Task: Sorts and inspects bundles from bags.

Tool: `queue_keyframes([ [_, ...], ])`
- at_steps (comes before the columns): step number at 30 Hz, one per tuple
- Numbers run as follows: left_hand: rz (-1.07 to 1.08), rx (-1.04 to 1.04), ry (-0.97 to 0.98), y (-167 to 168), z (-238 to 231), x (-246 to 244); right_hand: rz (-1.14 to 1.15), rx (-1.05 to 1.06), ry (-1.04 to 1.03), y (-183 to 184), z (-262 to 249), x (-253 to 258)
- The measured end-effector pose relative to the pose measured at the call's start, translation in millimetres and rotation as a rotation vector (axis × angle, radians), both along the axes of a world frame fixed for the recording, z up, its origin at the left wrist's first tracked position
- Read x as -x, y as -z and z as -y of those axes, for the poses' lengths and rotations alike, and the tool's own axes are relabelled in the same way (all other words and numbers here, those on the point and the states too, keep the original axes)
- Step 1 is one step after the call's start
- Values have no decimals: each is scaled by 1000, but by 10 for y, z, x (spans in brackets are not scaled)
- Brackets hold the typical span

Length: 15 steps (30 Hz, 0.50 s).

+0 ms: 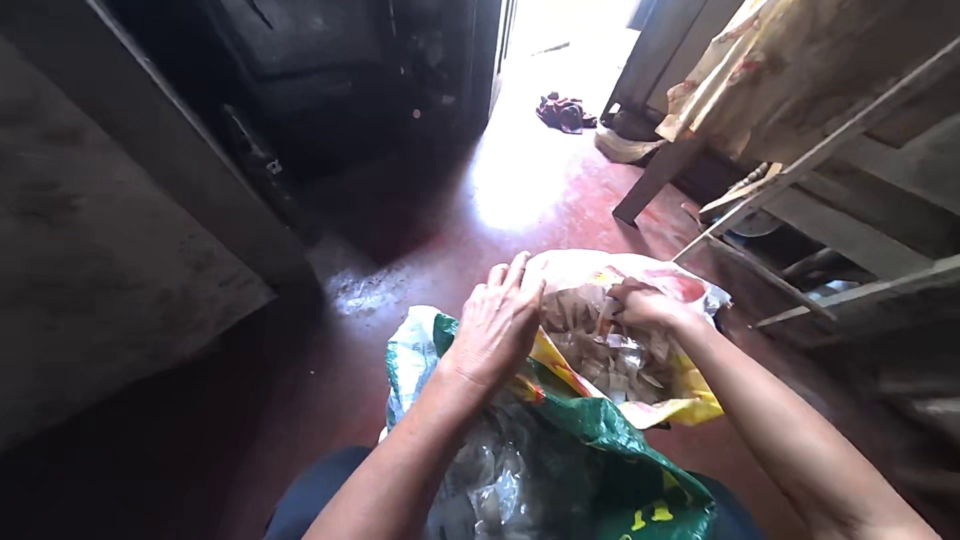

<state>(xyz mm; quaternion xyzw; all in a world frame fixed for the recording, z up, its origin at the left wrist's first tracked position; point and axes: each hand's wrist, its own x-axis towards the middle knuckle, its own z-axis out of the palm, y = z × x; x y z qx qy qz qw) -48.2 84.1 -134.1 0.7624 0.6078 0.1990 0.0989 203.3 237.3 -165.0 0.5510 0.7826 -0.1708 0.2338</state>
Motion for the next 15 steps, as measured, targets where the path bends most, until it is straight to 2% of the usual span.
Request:
queue_keyframes([
  [4, 3, 28, 19, 3, 17, -15, -83, -158, -56, -62, 288, -223],
  [7, -1, 19, 14, 24, 22, 3, -251, -314, -58, -326, 554, -370],
  [11, 7, -26, 29, 46, 21, 33, -568, -623, -119, -931, 810, -699],
  [15, 27, -49, 74, 60, 24, 122, -709, -707, -23, -1672, 1175, -898],
])
